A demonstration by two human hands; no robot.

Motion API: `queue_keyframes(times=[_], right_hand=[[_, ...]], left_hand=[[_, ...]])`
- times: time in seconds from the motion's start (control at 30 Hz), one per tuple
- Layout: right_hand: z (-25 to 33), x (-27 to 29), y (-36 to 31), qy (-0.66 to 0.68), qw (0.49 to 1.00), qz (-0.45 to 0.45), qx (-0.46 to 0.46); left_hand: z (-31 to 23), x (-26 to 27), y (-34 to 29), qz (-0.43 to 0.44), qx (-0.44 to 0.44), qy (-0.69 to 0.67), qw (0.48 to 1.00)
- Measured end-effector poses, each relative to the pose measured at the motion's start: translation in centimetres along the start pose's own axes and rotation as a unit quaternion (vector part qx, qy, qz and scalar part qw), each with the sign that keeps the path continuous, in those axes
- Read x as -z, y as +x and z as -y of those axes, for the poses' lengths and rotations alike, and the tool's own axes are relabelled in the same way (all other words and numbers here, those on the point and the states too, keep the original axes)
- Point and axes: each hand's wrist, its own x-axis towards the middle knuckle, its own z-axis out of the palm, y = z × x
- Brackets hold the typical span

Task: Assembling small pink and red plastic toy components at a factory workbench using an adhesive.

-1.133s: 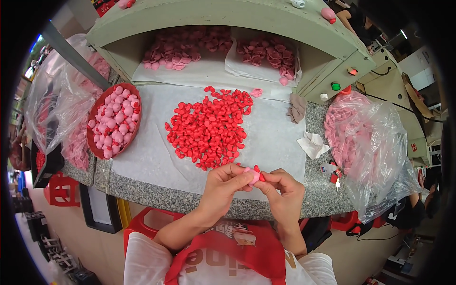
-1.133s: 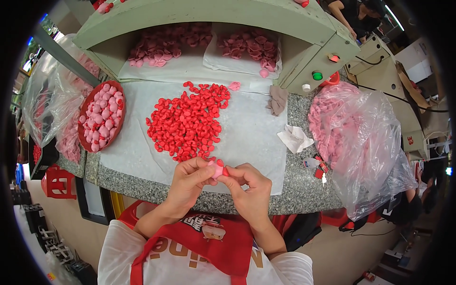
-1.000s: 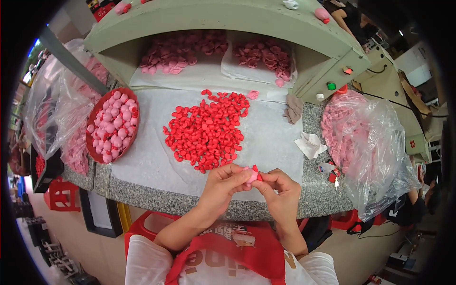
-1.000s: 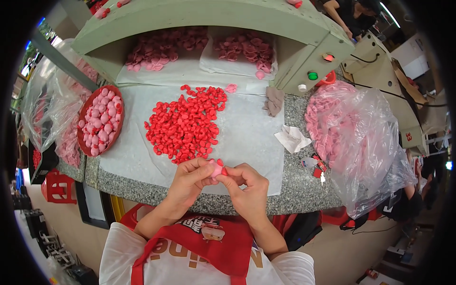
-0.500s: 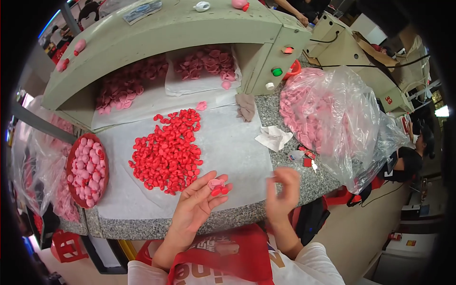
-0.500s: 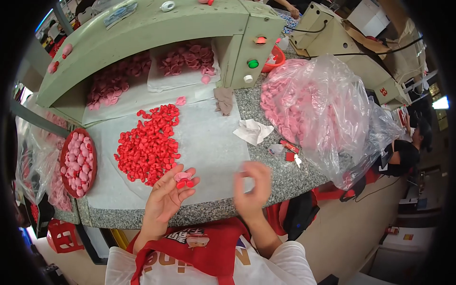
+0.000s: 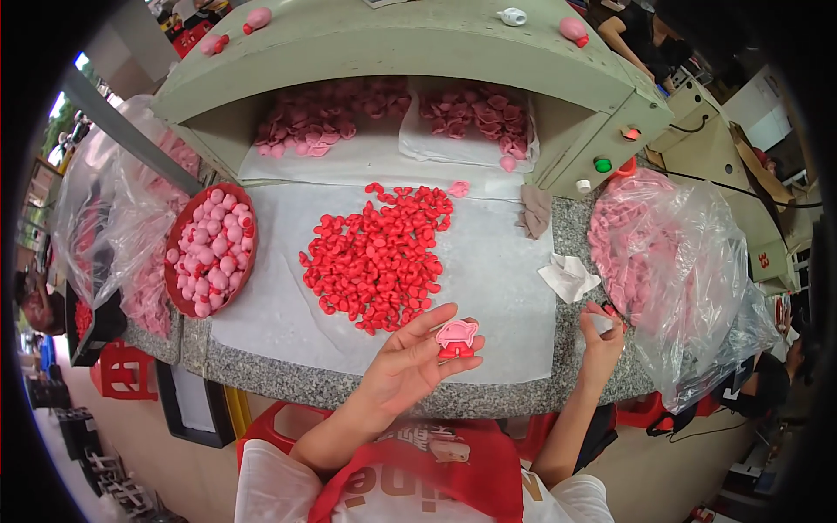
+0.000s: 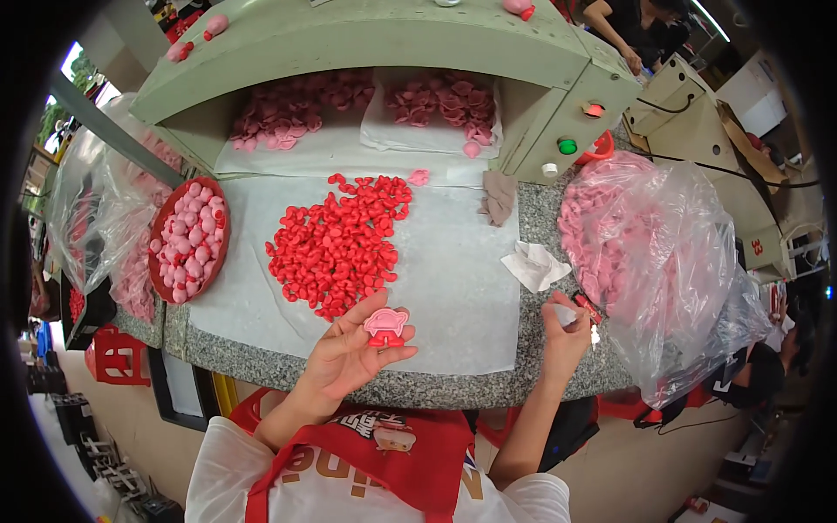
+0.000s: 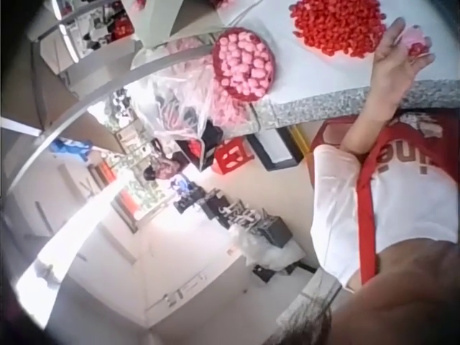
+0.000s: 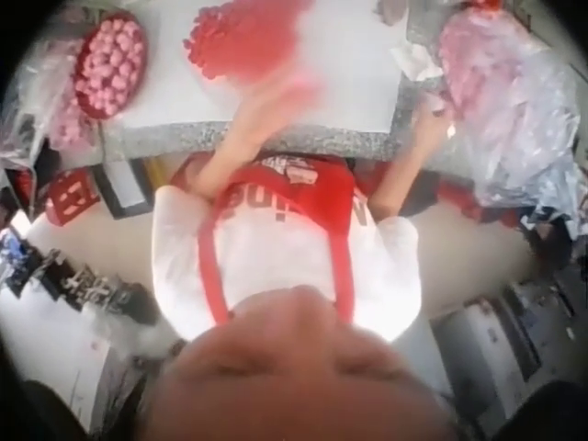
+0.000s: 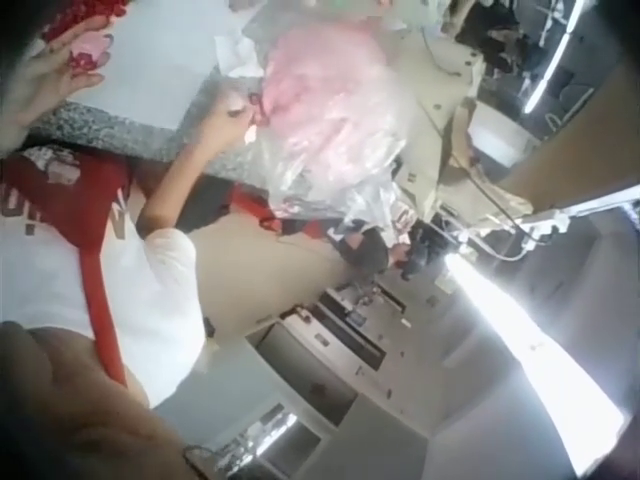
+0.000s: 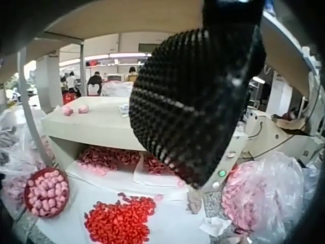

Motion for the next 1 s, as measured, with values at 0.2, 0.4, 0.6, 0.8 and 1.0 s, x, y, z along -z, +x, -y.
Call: queue_keyframes(times=[0.2,0.4,0.6,0.8,1.0], right_hand=[[9.0,-0.4,-6.2,0.079,0.959,0.272,0.013],[12.7,-1.6,-10.1,0.179,0.943,0.272,0.072],[13.4,-2.1,-10.2,0.145,0.883,0.296,0.333],[14.2,-2.1,-10.8,0.088,0.849,0.315,0.416],[14.6,-2.5,-11.2,0.062,0.847,0.308,0.429]], left_hand=[[-0.6,-0.6,-0.4,-0.043,-0.011,0.045,0.998],[-1.1,-1.1,-1.4,-0.078,-0.011,0.112,0.991],[-1.3,-1.5,-1.9,-0.116,-0.008,0.121,0.986],[-1.5,-2.0,-2.1,-0.105,-0.012,0.094,0.990],[-1.6,-2.1,-2.2,-0.111,-0.015,0.097,0.989]])
